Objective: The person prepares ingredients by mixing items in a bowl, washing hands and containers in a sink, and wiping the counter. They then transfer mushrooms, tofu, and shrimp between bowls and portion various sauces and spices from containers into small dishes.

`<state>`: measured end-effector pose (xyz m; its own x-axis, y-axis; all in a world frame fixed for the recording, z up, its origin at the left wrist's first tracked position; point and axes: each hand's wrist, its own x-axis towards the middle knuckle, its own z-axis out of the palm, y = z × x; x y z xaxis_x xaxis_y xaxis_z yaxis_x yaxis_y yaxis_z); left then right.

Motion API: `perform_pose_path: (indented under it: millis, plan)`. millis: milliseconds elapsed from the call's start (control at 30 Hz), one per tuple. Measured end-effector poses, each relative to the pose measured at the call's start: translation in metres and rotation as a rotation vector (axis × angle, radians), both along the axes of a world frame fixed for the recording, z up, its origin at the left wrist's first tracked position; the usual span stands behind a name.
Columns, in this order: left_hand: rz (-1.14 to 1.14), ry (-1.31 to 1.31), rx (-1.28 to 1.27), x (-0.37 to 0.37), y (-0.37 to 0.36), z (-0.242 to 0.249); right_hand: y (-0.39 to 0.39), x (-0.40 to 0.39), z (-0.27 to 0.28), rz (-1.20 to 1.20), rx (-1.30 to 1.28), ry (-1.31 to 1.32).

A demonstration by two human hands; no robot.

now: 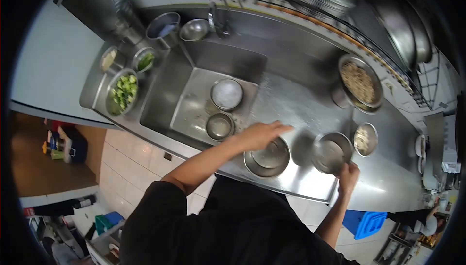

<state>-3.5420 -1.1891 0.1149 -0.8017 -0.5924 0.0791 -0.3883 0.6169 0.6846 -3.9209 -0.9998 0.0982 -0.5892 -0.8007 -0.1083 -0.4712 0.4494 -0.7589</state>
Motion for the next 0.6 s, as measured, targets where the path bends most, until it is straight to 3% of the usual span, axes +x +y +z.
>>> perform_pose_path:
  millis: [33,67,133,167,200,267,333,400,533,567,600]
  plan:
    - [-0.008,-0.017,-0.006,0.026,-0.016,0.017,-0.035,0.060,-0.014,0.005,-0.140,-0.260]
    - [-0.098,-0.131,-0.081,0.048,-0.026,0.028,-0.074,0.114,-0.020,0.033,-0.090,-0.434]
    - [-0.208,-0.341,-0.165,0.093,-0.055,0.030,-0.154,0.188,-0.018,0.255,0.031,-0.316]
    - [-0.228,-0.448,-0.193,0.129,-0.078,0.022,-0.194,0.224,-0.026,0.289,0.029,-0.400]
    - [-0.171,-0.390,-0.247,0.169,-0.101,0.012,-0.229,0.265,-0.011,0.333,0.033,-0.653]
    - [0.008,-0.320,-0.321,0.240,-0.140,-0.017,-0.289,0.325,-0.042,0.421,-0.008,-0.688]
    - [0.228,-0.397,-0.320,0.291,-0.162,-0.057,-0.324,0.379,-0.047,0.616,0.069,-0.419]
    - [0.453,-0.517,-0.251,0.326,-0.180,-0.120,-0.322,0.418,-0.067,0.651,-0.328,0.098]
    - [0.729,-0.691,-0.062,0.370,-0.188,-0.268,-0.229,0.427,0.025,0.879,-0.188,-0.289]
    - [0.716,-0.715,-0.061,0.381,-0.183,-0.302,-0.193,0.425,0.007,0.887,-0.178,-0.413]
    - [0.644,-0.886,-0.012,0.370,-0.177,-0.291,-0.159,0.411,-0.006,0.831,-0.175,-0.514]
